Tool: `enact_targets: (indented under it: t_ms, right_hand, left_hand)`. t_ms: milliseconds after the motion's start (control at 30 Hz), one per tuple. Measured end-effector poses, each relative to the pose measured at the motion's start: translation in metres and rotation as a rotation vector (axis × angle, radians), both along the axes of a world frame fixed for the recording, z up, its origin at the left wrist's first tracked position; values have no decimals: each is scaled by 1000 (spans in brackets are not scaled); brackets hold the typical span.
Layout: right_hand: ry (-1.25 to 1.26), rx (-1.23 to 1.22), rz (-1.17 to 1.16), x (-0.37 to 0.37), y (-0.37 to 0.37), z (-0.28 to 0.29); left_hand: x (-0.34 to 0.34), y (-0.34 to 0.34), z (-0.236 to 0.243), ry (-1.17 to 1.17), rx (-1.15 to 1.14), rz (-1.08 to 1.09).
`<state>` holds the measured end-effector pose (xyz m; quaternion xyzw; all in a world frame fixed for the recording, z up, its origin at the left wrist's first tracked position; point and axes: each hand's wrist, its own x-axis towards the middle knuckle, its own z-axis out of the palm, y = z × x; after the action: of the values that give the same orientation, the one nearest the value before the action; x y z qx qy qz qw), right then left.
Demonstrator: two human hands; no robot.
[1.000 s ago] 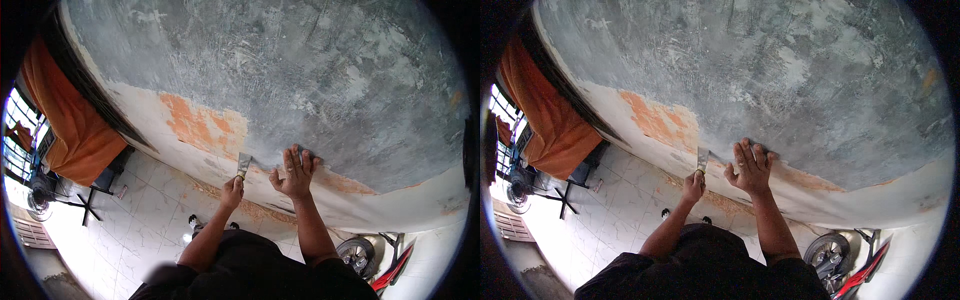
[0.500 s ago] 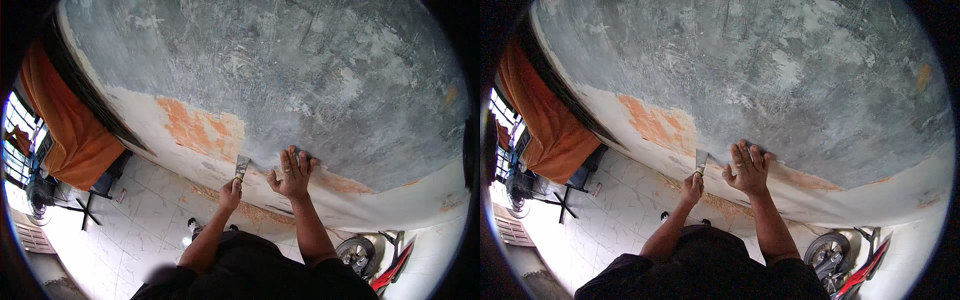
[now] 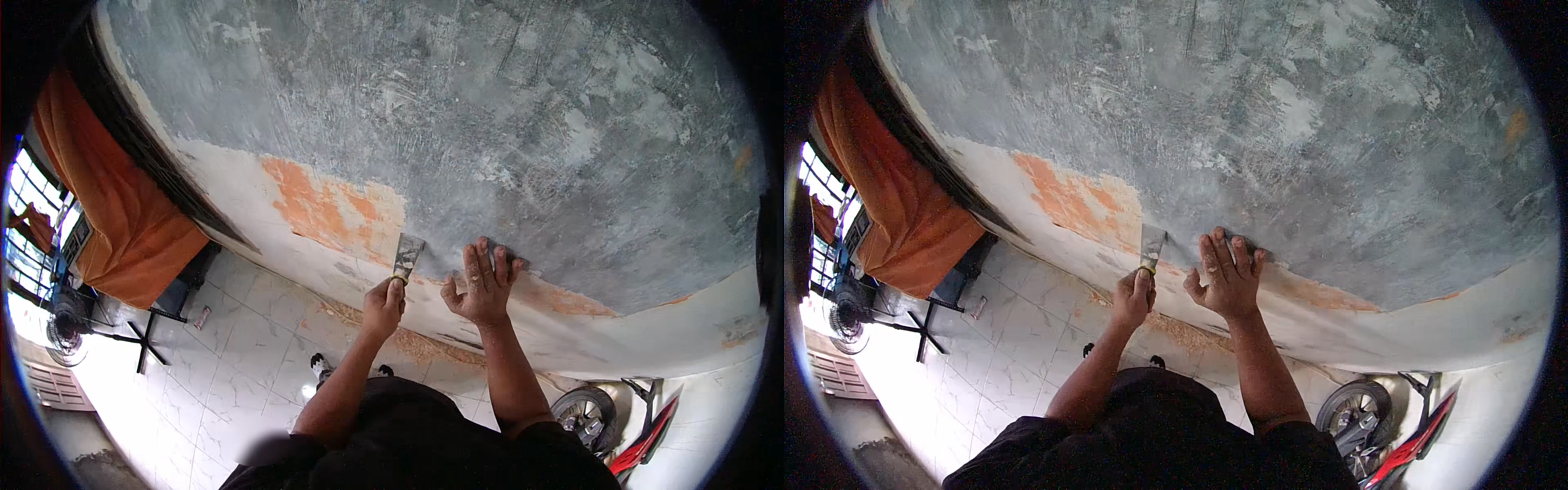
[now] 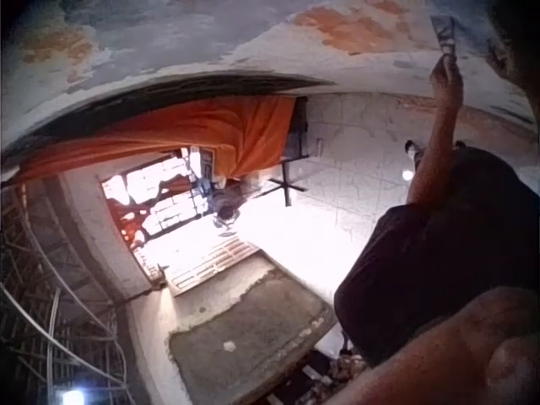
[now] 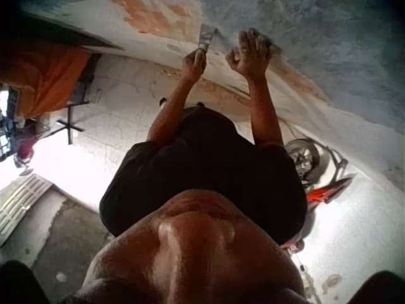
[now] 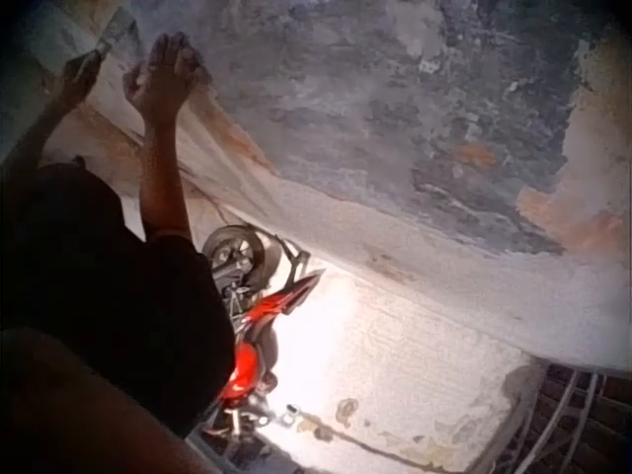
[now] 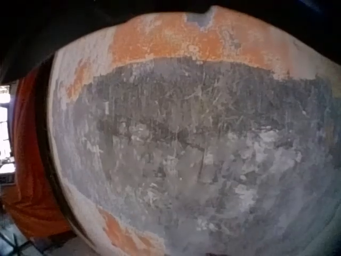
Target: The recorder uses a hand scraper to remove old paint or coating from a concrete wall.
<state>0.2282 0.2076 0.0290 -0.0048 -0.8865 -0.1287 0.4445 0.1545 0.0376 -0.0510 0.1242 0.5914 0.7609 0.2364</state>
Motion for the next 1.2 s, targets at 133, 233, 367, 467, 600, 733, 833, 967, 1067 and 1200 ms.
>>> enact_targets:
  t_ms: [133, 233, 367, 467, 600, 733, 833, 967, 1067, 1200]
  right_hand:
    - [18, -8, 15, -2, -3, 1]
    - [6, 25, 18, -4, -1, 0]
    - [-12, -3, 21, 0, 1, -1]
    - [-13, -30, 31, 2, -1, 0]
    - [-8, -9, 31, -3, -3, 1]
    - [-20, 3, 14, 0, -2, -1]
    - [-10, -19, 15, 2, 0, 1]
    - [0, -9, 30, -2, -3, 0]
    - [-7, -4, 23, -3, -3, -2]
    - [1, -11, 28, 0, 1, 0]
  left_hand:
    - [7, -7, -45, -139, 30, -43]
    - [7, -12, -54, -152, 24, -24]
    - [-1, 5, 9, -47, 8, 2]
    - [2, 6, 0, -70, 102, -11]
    - [10, -9, -53, -174, 21, 15]
    - [6, 2, -27, -56, -24, 22]
    - [3, 6, -3, -39, 109, -44]
    - [9, -12, -78, -142, -107, -1]
    - [11, -15, -84, -181, -34, 42]
    - [7, -2, -46, -34, -29, 3]
